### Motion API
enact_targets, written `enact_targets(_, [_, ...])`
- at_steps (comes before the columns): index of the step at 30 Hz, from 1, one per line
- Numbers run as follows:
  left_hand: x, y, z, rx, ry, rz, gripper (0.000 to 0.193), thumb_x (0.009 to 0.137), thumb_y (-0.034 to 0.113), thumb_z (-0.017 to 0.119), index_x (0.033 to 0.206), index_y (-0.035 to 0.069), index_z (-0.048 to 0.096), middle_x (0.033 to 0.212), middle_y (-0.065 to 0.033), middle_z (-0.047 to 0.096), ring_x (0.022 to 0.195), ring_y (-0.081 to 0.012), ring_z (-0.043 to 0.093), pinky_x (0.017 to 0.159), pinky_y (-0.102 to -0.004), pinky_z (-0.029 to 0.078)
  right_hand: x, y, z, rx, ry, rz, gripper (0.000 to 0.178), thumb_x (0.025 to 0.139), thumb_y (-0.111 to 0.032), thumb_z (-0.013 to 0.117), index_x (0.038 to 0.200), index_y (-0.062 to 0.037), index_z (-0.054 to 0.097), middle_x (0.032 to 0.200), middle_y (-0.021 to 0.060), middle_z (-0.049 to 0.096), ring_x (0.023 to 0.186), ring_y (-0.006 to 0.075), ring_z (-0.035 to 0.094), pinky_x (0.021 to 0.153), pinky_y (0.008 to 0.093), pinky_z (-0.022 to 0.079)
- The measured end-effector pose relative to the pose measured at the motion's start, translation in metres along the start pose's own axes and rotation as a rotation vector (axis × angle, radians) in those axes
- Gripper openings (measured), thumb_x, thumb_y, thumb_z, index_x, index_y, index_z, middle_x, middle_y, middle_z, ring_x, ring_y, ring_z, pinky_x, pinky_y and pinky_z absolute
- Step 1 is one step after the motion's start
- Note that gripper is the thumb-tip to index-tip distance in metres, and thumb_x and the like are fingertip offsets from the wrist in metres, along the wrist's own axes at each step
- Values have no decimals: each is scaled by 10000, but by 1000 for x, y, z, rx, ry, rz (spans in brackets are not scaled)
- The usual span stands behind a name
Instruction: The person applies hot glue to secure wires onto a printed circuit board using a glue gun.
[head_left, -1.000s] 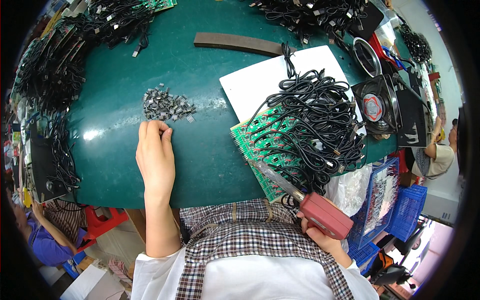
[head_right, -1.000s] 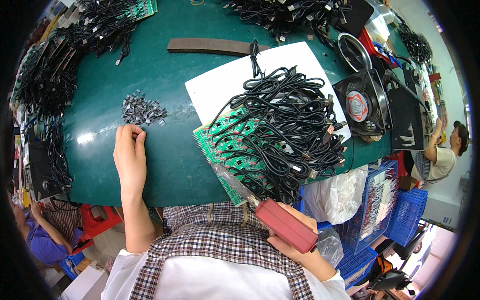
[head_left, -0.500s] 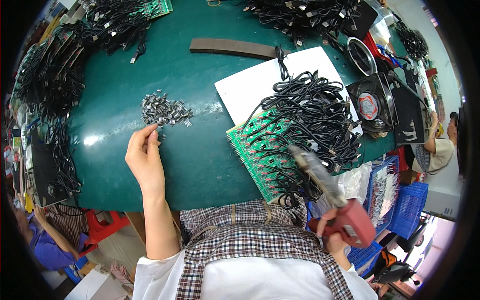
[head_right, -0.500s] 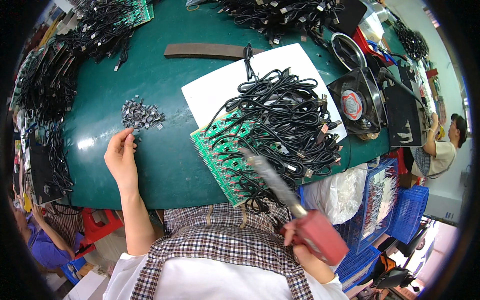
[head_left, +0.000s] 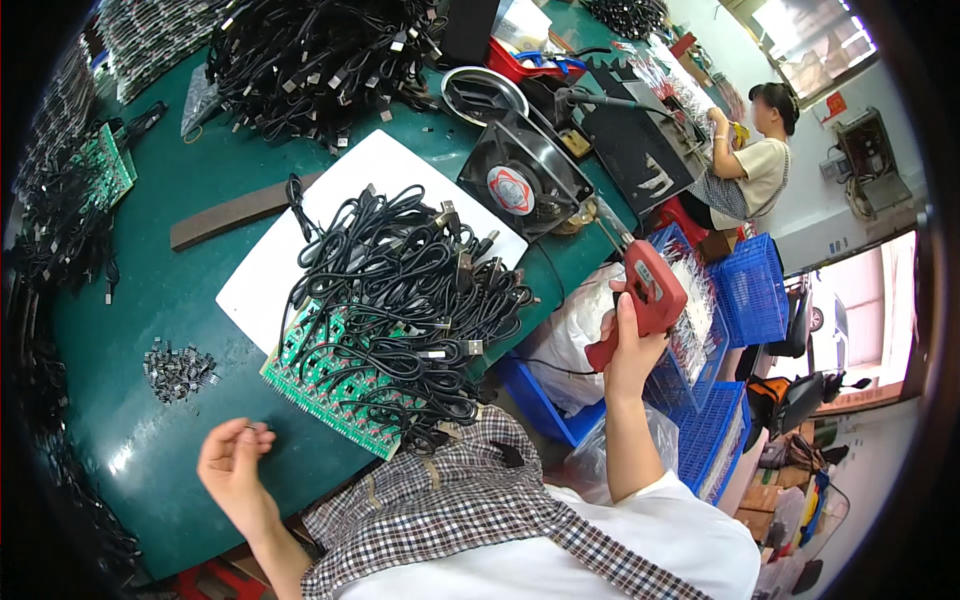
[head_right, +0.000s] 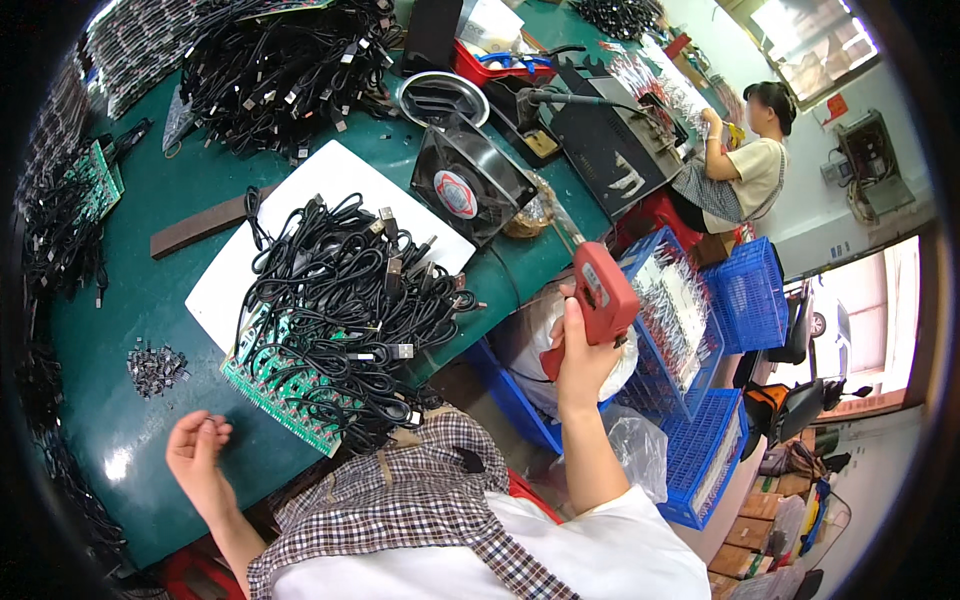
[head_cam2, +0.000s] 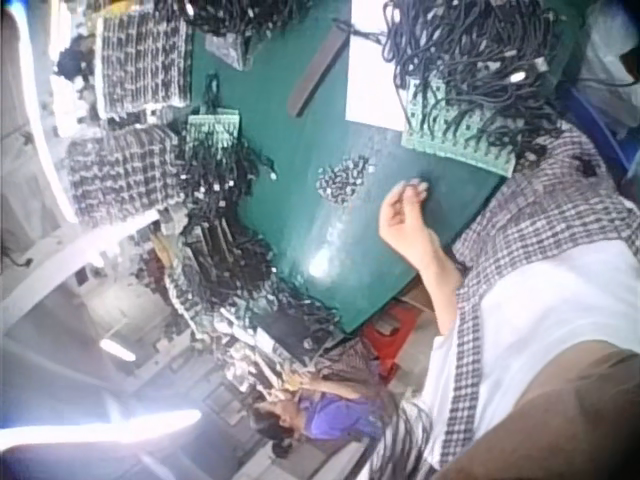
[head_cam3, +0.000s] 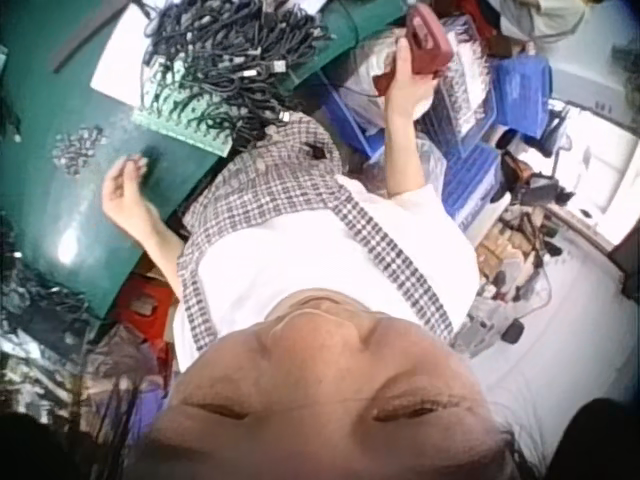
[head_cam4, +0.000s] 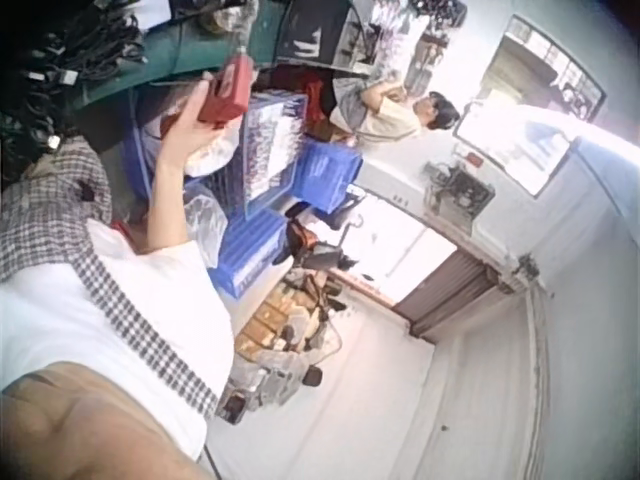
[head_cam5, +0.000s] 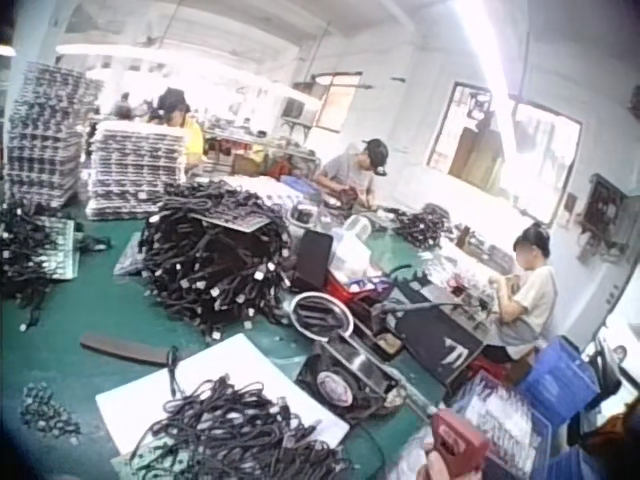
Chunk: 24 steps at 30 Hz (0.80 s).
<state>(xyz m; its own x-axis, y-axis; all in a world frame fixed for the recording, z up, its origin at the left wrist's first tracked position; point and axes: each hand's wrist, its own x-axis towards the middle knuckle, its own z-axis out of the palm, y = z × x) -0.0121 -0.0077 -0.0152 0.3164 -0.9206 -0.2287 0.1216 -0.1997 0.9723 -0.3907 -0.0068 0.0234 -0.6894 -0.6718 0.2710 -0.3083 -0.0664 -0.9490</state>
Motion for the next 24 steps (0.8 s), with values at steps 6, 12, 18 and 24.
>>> enact_targets(6, [-30, 7, 38, -26, -120, -105, 113, 793, -70, 532, 897, -85, 571, 825, -130, 609, 716, -175, 612, 702, -260, 503, -21, -13, 5, 100, -22, -263, 357, 848, -103, 507, 1159, 26, 389, 1002, 136, 535, 538, 78, 443, 474, 195, 379])
enact_targets(12, [-24, 11, 54, -141, -199, -119, 272, 788, -58, 540, 1051, -21, 481, 790, -65, 567, 715, -136, 577, 681, -232, 466, -83, -34, 1, 326, -333, -62, 598, 799, -345, 598, 1175, 48, 349, 948, 124, 518, 494, 106, 458, 416, 206, 379])
enact_targets(18, [-18, 0, 58, -157, -171, -82, 317, 786, -67, 511, 1060, 20, 377, 749, -44, 520, 675, -106, 530, 645, -226, 451, -89, -47, 0, 286, -975, 581, 598, 739, -369, 687, 1124, 30, 464, 1026, 119, 549, 672, 138, 536, 600, 235, 435])
enact_targets(24, [-14, -4, 54, -191, -171, -39, 354, 769, -105, 490, 1072, 10, 348, 766, -45, 518, 703, -77, 521, 655, -202, 446, -89, -30, 5, 173, -1149, 540, 623, 701, -279, 735, 1135, 52, 436, 854, 96, 613, 622, 112, 531, 594, 206, 433])
